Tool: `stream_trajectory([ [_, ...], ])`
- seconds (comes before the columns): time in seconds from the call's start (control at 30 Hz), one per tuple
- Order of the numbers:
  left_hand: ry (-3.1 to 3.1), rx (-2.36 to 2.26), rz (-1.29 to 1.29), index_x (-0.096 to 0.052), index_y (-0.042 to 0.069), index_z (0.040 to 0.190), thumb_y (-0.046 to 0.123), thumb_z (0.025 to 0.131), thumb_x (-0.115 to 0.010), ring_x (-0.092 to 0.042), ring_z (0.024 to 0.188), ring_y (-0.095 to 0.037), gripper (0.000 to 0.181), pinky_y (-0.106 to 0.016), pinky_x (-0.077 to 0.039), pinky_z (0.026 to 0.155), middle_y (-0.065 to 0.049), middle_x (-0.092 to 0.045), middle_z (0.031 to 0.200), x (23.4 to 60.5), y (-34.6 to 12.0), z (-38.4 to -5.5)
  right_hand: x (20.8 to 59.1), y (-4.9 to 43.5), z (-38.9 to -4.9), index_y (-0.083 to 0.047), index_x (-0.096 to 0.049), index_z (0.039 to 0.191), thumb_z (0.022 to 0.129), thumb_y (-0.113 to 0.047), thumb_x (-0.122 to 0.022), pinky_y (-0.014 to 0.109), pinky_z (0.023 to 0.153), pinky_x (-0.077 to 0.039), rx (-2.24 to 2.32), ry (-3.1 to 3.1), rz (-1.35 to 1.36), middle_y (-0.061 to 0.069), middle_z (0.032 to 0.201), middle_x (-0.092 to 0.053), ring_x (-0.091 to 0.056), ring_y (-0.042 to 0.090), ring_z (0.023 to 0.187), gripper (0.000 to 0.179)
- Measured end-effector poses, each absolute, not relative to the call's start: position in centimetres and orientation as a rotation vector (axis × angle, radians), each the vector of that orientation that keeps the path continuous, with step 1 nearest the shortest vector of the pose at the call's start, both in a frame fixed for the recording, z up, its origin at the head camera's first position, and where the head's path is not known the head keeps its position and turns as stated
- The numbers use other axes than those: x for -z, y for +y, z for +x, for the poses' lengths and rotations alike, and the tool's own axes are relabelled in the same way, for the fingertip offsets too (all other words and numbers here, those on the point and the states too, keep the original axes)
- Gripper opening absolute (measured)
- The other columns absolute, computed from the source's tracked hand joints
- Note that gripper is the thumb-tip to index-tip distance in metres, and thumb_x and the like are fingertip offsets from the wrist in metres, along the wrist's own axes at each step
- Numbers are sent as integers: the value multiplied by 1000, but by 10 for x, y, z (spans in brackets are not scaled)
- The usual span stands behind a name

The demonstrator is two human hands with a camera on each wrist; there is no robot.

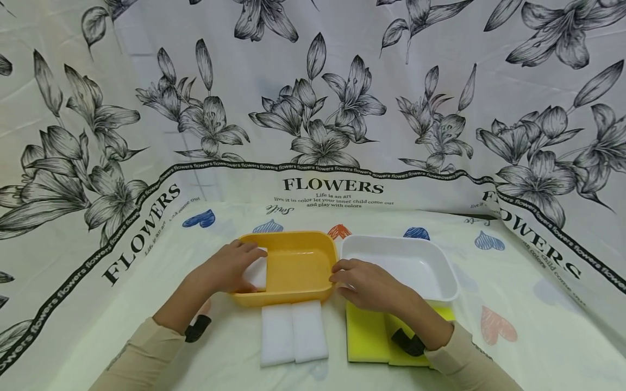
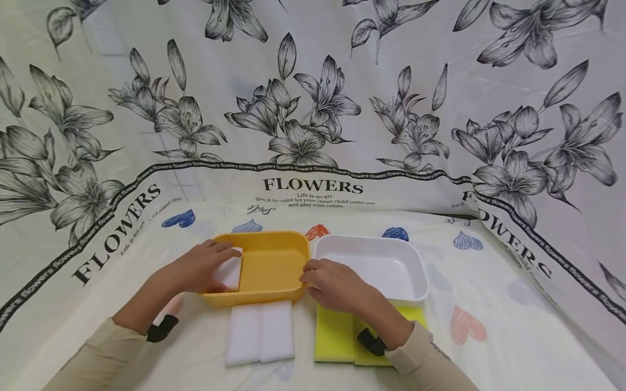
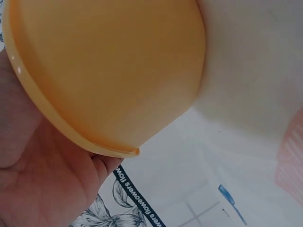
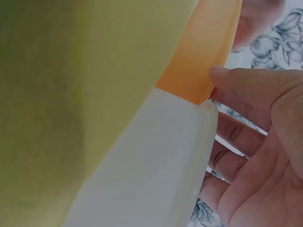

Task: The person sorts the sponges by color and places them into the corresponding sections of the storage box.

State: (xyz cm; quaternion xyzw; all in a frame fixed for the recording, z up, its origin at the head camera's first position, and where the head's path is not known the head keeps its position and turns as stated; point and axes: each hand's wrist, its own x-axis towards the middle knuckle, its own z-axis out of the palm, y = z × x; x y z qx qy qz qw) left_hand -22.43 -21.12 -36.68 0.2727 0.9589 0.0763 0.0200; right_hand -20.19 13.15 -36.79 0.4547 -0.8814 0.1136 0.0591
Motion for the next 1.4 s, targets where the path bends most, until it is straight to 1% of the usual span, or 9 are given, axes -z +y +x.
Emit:
stream_trajectory([
  [0.27,2969,-191,863,-61,11,133,47,75,-87,-47,127,-38,73,-57,-39,106,-12,-57,136,372,-211,-229,368,132,-201,-5,-75,112,89,-8,-75,33,89,-54,-351,-2673,1374,6,117,-67,-64,22,105,23],
  [0.53,2948,-135,820,-62,8,133,49,80,-81,-58,114,-33,69,-51,-45,102,-12,-63,129,374,-208,-230,367,131,-201,-5,-74,112,89,-8,-75,33,89,-55,-354,-2676,1375,6,118,-67,-64,22,105,23],
  [0.67,2938,-100,824,-64,11,132,47,82,-80,-59,109,-32,63,-51,-47,100,-12,-64,125,373,-205,-229,368,132,-201,-4,-74,113,89,-7,-75,33,89,-55,-359,-2676,1378,7,118,-67,-64,22,105,24],
  [0.83,2931,-52,870,-67,17,132,44,84,-79,-59,111,-37,56,-53,-48,98,-16,-63,126,371,-204,-227,369,132,-202,-4,-74,113,89,-7,-75,33,89,-54,-355,-2683,1373,7,118,-67,-64,22,105,24],
  [0.9,2927,-39,856,-68,19,131,46,84,-79,-59,111,-37,56,-53,-48,98,-17,-63,127,370,-203,-226,369,132,-202,-4,-74,113,89,-7,-75,33,90,-54,-354,-2686,1372,7,118,-67,-64,22,106,24],
  [1.0,2917,-31,835,-68,19,130,49,83,-78,-60,107,-34,57,-51,-50,96,-15,-63,124,369,-202,-227,369,132,-202,-4,-74,113,89,-7,-75,33,90,-54,-354,-2687,1371,7,119,-67,-64,22,106,25],
  [1.1,2905,-41,842,-68,18,130,48,87,-74,-60,100,-30,53,-48,-52,91,-12,-64,119,369,-202,-226,368,132,-202,-4,-74,113,89,-8,-76,32,89,-55,-348,-2690,1367,7,119,-67,-64,22,106,25],
  [1.23,2904,-43,886,-69,16,128,42,96,-66,-60,96,-28,42,-46,-52,87,-11,-65,114,368,-201,-226,369,132,-201,-5,-74,113,88,-8,-76,33,89,-55,-339,-2696,1361,7,119,-67,-64,22,106,25],
  [1.4,2919,-64,852,-71,16,125,39,96,-66,-59,90,-26,37,-46,-53,86,-10,-65,112,369,-200,-226,369,132,-202,-4,-74,114,89,-8,-76,33,91,-54,-347,-2699,1366,8,120,-67,-64,22,108,26],
])
